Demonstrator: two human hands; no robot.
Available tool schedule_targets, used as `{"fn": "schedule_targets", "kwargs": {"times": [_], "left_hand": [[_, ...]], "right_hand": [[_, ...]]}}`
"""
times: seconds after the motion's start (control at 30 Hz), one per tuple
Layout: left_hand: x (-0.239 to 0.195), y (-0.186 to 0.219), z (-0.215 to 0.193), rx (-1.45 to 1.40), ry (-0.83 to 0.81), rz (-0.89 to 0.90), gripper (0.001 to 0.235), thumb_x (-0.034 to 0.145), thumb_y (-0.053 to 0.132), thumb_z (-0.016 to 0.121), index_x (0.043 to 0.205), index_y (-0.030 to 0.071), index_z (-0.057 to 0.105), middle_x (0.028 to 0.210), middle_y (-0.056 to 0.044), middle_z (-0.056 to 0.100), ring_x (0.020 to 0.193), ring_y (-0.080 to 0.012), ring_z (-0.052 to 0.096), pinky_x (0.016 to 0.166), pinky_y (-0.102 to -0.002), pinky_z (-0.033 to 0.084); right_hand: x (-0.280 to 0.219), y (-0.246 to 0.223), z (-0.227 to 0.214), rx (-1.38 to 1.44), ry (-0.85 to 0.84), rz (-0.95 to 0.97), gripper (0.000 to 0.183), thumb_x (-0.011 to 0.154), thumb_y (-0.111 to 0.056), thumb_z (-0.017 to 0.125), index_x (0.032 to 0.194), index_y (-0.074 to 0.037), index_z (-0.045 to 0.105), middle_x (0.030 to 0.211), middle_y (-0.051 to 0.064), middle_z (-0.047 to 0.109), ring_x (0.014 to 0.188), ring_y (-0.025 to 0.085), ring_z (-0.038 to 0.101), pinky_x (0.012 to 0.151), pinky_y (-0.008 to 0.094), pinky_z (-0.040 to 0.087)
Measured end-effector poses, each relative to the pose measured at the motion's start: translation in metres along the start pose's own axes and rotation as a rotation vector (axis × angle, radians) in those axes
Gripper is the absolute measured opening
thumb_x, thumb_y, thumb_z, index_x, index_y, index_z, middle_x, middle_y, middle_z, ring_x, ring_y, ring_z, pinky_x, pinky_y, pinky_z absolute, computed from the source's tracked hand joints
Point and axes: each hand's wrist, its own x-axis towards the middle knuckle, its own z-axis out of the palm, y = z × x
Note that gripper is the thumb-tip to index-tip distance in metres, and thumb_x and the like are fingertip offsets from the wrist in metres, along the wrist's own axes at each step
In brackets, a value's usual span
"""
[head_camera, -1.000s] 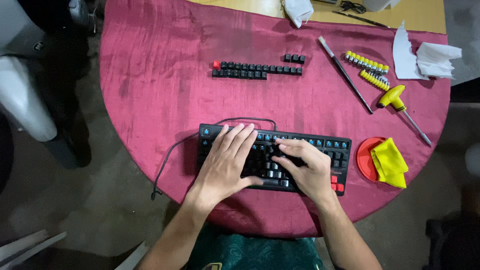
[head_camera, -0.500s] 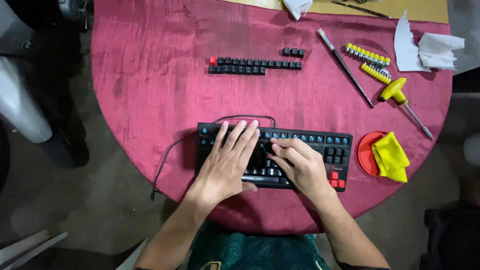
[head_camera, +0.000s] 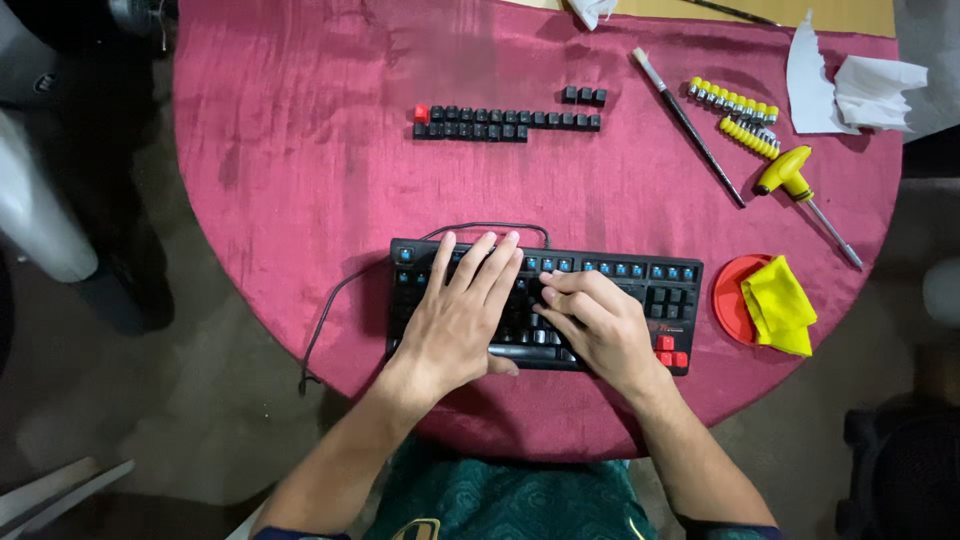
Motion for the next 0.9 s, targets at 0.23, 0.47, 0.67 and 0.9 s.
{"fn": "schedule_targets", "kwargs": {"times": [0.23, 0.47, 0.67, 0.9], "left_hand": [[0.0, 0.0, 0.0, -0.009, 0.012, -0.016, 0.147, 0.037, 0.073, 0.085, 0.155, 0.001, 0.036, 0.166, -0.014, 0.03, 0.154, -0.0329, 0.024, 0.129, -0.062, 0.004], [0.001, 0.001, -0.002, 0.0, 0.012, -0.015, 0.146, 0.037, 0.07, 0.088, 0.155, 0.001, 0.036, 0.166, -0.013, 0.029, 0.154, -0.0333, 0.024, 0.129, -0.063, 0.004], [0.0, -0.001, -0.002, -0.006, -0.001, -0.018, 0.145, 0.039, 0.07, 0.089, 0.155, 0.002, 0.036, 0.166, -0.013, 0.029, 0.154, -0.0329, 0.024, 0.129, -0.062, 0.004], [0.0, -0.003, -0.001, -0.033, -0.021, -0.018, 0.144, 0.042, 0.069, 0.091, 0.157, 0.002, 0.034, 0.167, -0.012, 0.028, 0.154, -0.0327, 0.022, 0.129, -0.062, 0.003]], "right_hand": [[0.004, -0.003, -0.003, 0.06, 0.027, -0.055, 0.009, 0.085, 0.001, 0.081, 0.091, 0.001, 0.074, 0.099, 0.014, 0.077, 0.093, 0.033, 0.078, 0.087, 0.044, 0.064], [0.007, -0.003, -0.005, 0.123, 0.055, -0.056, 0.013, 0.083, 0.003, 0.082, 0.094, 0.003, 0.075, 0.099, 0.016, 0.077, 0.094, 0.034, 0.078, 0.087, 0.046, 0.064], [0.01, -0.005, -0.008, 0.146, 0.062, -0.012, 0.018, 0.08, 0.002, 0.084, 0.095, 0.002, 0.076, 0.098, 0.015, 0.079, 0.093, 0.034, 0.079, 0.084, 0.045, 0.065], [0.014, -0.01, -0.012, 0.138, 0.083, 0.032, 0.019, 0.078, -0.001, 0.087, 0.095, -0.002, 0.078, 0.098, 0.011, 0.08, 0.092, 0.031, 0.079, 0.081, 0.041, 0.064]]}}
